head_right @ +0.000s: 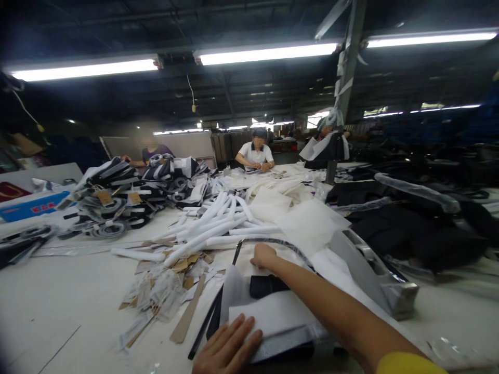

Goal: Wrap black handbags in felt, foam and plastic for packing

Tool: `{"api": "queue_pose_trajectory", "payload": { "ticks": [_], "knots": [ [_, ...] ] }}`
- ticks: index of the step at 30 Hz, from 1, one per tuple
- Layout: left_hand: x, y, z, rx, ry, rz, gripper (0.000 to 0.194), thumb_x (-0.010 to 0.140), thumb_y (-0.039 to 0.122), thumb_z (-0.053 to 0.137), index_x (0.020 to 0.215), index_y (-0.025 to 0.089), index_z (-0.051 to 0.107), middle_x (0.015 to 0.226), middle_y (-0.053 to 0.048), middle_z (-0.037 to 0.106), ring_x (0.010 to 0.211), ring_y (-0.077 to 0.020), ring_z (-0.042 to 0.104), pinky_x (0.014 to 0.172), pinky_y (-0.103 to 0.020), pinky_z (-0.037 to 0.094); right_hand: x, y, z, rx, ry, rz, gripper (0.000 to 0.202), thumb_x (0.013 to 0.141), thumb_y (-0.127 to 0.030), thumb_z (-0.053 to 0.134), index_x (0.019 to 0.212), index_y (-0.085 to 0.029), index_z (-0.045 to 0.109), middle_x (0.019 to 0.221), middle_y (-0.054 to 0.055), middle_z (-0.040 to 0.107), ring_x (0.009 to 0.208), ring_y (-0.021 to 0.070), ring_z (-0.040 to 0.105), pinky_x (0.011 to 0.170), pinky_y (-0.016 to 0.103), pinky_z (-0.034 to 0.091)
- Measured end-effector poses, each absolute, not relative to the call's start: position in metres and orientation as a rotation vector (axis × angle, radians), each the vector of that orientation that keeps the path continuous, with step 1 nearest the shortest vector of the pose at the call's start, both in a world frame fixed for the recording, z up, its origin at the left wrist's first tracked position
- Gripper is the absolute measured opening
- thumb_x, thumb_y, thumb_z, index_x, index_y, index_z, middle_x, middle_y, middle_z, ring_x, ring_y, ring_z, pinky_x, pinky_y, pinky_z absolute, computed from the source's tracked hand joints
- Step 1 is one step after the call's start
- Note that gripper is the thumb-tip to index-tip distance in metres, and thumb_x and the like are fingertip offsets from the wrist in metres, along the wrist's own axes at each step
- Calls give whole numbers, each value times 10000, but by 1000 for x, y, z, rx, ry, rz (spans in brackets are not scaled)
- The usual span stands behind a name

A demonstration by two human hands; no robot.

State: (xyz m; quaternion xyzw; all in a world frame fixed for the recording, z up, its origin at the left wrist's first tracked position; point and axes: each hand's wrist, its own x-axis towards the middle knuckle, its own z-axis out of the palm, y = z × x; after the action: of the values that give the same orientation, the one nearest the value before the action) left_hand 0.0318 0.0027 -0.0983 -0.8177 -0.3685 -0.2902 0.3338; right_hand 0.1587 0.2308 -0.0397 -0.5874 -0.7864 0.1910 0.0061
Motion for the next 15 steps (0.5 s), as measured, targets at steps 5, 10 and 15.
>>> {"api": "queue_pose_trajectory", "payload": {
  "ticks": [5, 10, 15],
  "knots": [
    [36, 4, -105, -2102, -1073, -911, 330, 1024, 238, 483, 1302, 354, 618, 1279, 91, 663, 1114, -135, 679, 969, -207, 544, 167, 222, -34, -1688, -2170, 1129, 254, 982, -348, 618, 1138, -148, 633, 1102, 65, 663, 917, 197, 669, 792, 380, 588],
    [45, 4, -109, -2079, -1129, -992, 303, 1025, 250, 485, 1245, 367, 657, 1244, 102, 688, 1105, -128, 684, 987, -224, 536, 172, 208, -19, -1321, -1900, 1333, 227, 953, -315, 647, 1076, -124, 631, 1014, 71, 723, 916, 180, 707, 827, 338, 578],
    [48, 6, -110, -2043, -1130, -1023, 305, 1027, 249, 481, 1240, 375, 659, 1223, 112, 700, 1079, -121, 696, 993, -222, 525, 167, 189, 1, -1004, -1856, 1362, 374, 806, -428, 765, 1045, -148, 697, 963, 66, 767, 939, 232, 720, 883, 355, 559]
  ]
}}
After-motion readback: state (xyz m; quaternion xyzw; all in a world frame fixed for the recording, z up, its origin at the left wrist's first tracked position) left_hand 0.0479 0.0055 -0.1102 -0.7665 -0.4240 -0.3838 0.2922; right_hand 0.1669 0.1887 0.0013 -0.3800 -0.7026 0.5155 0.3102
